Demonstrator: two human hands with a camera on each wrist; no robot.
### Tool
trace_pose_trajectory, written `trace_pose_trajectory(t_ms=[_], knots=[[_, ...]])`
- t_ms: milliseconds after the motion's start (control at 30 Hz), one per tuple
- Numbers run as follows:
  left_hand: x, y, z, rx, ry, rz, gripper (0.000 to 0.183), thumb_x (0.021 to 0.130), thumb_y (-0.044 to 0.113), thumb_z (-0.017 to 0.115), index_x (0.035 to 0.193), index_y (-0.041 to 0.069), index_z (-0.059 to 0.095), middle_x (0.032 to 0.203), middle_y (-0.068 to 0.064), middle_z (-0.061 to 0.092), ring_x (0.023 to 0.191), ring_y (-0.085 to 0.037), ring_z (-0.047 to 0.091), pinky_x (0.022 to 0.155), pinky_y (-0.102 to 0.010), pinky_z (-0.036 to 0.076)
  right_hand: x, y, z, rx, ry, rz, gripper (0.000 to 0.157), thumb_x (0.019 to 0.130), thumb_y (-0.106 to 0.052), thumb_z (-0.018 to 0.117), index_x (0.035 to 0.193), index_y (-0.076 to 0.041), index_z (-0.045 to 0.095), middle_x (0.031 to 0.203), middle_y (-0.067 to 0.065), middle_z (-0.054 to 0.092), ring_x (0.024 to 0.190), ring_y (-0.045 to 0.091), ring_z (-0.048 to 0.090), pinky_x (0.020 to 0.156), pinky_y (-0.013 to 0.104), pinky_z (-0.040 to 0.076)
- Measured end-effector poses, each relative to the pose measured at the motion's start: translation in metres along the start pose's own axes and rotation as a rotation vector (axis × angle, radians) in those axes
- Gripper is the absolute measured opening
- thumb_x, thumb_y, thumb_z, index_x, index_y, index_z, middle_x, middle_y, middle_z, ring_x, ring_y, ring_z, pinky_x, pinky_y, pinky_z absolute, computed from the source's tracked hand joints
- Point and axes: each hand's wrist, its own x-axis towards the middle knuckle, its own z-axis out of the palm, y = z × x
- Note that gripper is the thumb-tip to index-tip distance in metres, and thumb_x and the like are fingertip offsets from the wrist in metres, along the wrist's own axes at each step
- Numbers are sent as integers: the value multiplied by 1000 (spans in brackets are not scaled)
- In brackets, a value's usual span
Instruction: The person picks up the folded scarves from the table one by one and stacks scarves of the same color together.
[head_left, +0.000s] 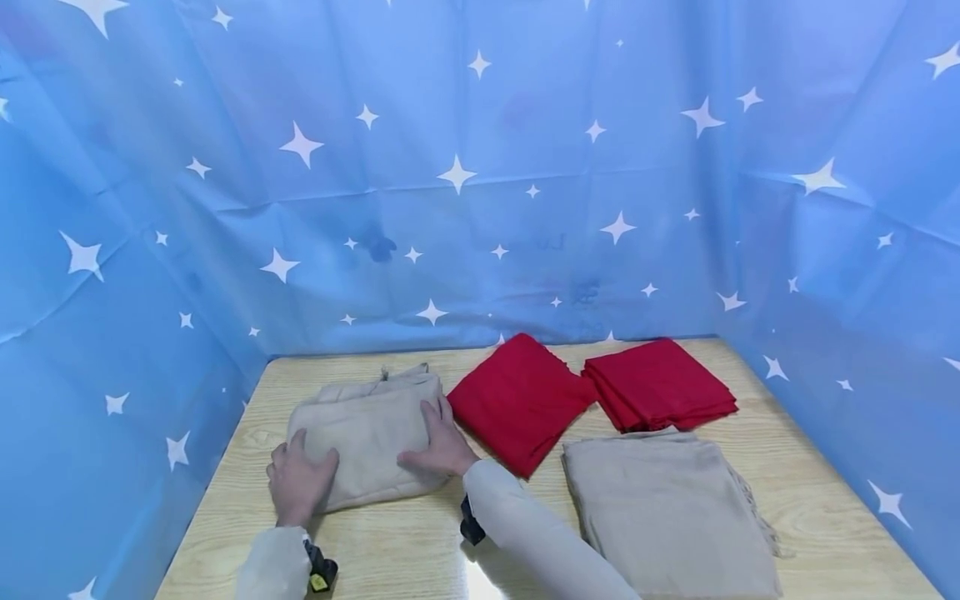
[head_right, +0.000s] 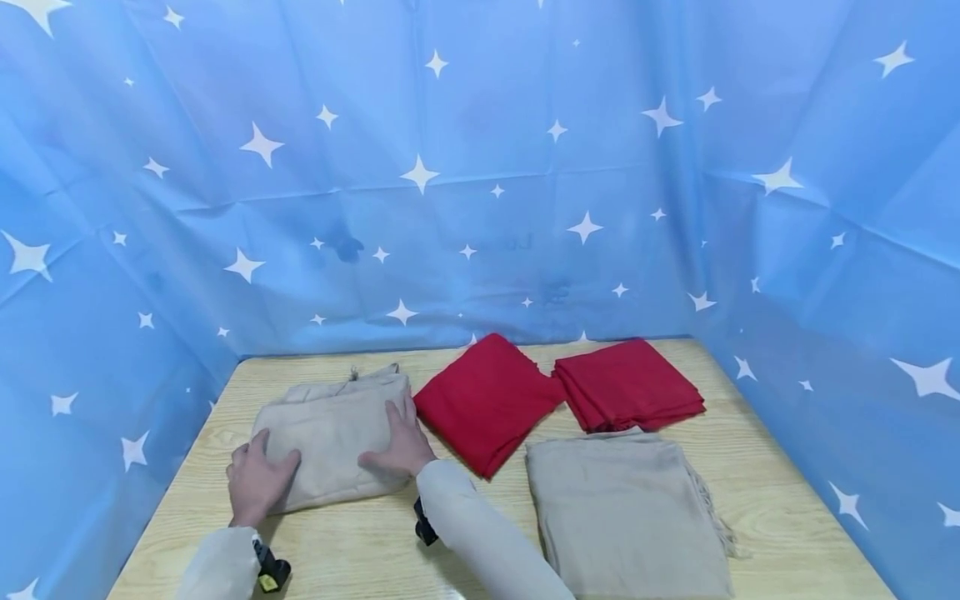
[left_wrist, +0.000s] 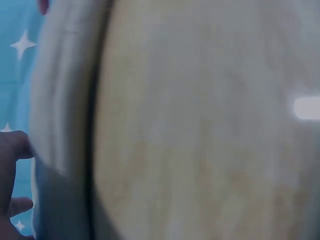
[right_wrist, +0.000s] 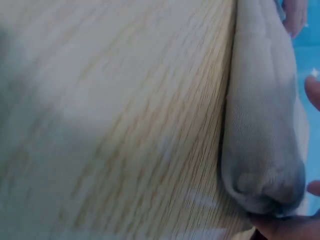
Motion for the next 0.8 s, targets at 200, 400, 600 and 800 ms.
trace_pose_trajectory(t_ms=[200,400,600,800], knots=[[-2,-1,2,30,33,17,65,84,31,56,137,-4,41,131,-36,38,115,-53,37,91,-62,35,-1,-6,-2,-27,-37,35,98,75,-38,77,151,-10,23,156,20,13,142,36,24,105,47,39],[-5,-1,1,-96,24,-17,60,85,21,53,135,-9,41,131,-35,40,120,-52,39,99,-60,34,-1,-9,-4,-63,-68,44,95,74,-32,80,149,-9,28,156,19,17,143,32,21,104,42,41],[-11,-2,-6,-188,-28,-39,57,85,16,53,135,-8,41,133,-36,41,122,-52,38,99,-60,35,-5,0,-3,53,-50,43,78,72,-26,81,137,-7,43,147,19,33,135,31,36,101,43,42],[-20,-1,-9,-220,-40,-69,54,85,16,54,133,-6,46,135,-36,42,125,-51,40,100,-58,37,-15,7,-2,157,2,11,64,68,-18,83,123,-5,52,131,16,48,122,30,46,97,43,43]])
